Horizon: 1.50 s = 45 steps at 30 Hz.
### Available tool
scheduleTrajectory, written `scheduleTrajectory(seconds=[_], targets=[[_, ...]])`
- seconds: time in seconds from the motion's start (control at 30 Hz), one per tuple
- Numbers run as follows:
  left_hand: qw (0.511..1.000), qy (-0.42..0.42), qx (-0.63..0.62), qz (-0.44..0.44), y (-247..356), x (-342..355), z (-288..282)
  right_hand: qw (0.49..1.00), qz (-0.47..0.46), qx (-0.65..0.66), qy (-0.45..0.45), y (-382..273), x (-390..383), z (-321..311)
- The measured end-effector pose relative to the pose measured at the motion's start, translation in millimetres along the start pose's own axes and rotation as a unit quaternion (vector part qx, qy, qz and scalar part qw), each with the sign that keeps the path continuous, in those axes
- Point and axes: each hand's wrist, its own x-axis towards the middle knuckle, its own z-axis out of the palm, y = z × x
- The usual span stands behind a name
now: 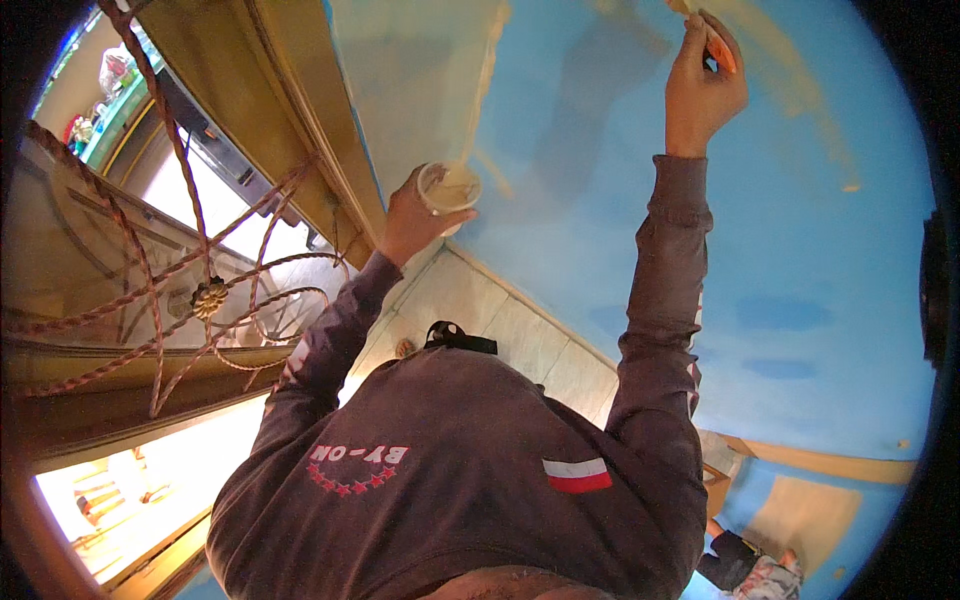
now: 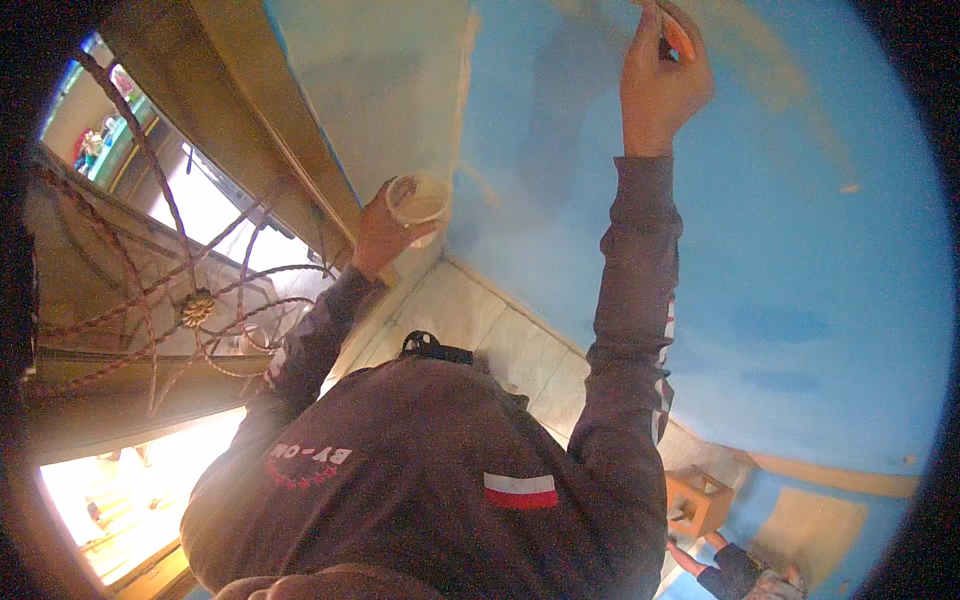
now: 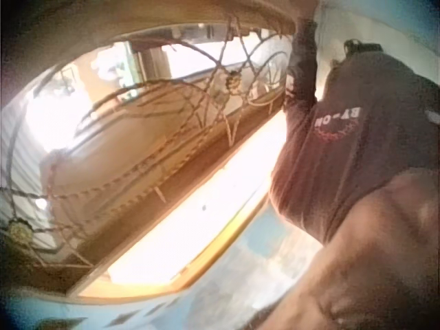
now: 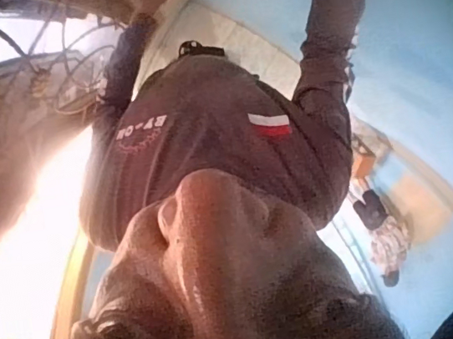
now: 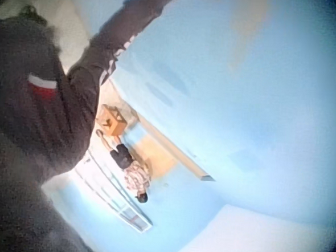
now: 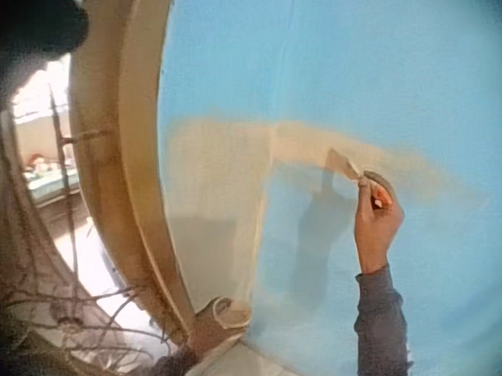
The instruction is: The person paints a light blue ceiling with beige paint using a brush and a small container. They repeatedly dip the brush into the container and apply paint in broad strokes across the ceiling surface.
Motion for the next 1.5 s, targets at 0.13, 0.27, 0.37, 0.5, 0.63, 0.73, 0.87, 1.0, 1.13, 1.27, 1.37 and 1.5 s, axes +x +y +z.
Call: scheduleTrajectory(seconds=[0.13,0.27,0.37,0.5,0.63,0.73,0.87,1.0,1.13,1.27,1.37,1.5], targets=[[0.997,0.032,-0.002,0.074,29.9,62.5,15.4,0.998,0.034,0.043,0.01,-9.8,2.4,-3.7],[0.991,0.047,-0.069,0.103,53.7,106.6,28.1,0.999,-0.003,0.045,-0.012,2.5,-10.5,27.2],[0.99,0.05,-0.085,0.098,63.5,123.3,32.7,0.995,0.049,0.078,-0.032,0.8,-19.8,66.0],[0.993,0.034,-0.08,0.084,71.0,119.8,30.4,0.993,0.064,0.09,-0.039,-7.9,-18.2,95.0],[0.993,0.031,-0.074,0.089,68.3,108.9,27.7,0.995,0.05,0.076,-0.042,1.6,-10.9,110.1],[0.993,0.029,-0.077,0.083,60.0,105.5,29.7,0.996,0.043,0.064,-0.039,11.4,-8.9,115.3],[0.993,0.016,-0.086,0.081,58.3,104.4,25.2,0.997,0.054,0.028,-0.039,7.7,-11.0,107.6],[0.993,0.017,-0.084,0.084,56.3,106.6,22.7,0.998,0.066,0.006,-0.017,-2.0,-10.8,91.4],[0.994,0.012,-0.072,0.08,60.3,104.7,24.7,0.995,0.062,0.072,-0.003,1.3,-11.3,99.7],[0.993,-0.002,-0.091,0.073,60.3,104.9,28.3,0.994,0.073,0.079,0.002,5.7,-10.7,119.7],[0.99,0.0,-0.112,0.083,56.4,103.2,29.7,0.994,0.079,0.071,-0.003,6.5,-14.1,125.4],[0.993,0.007,-0.086,0.087,55.1,102.2,27.8,0.994,0.103,0.04,-0.02,-0.8,-15.7,115.8]])
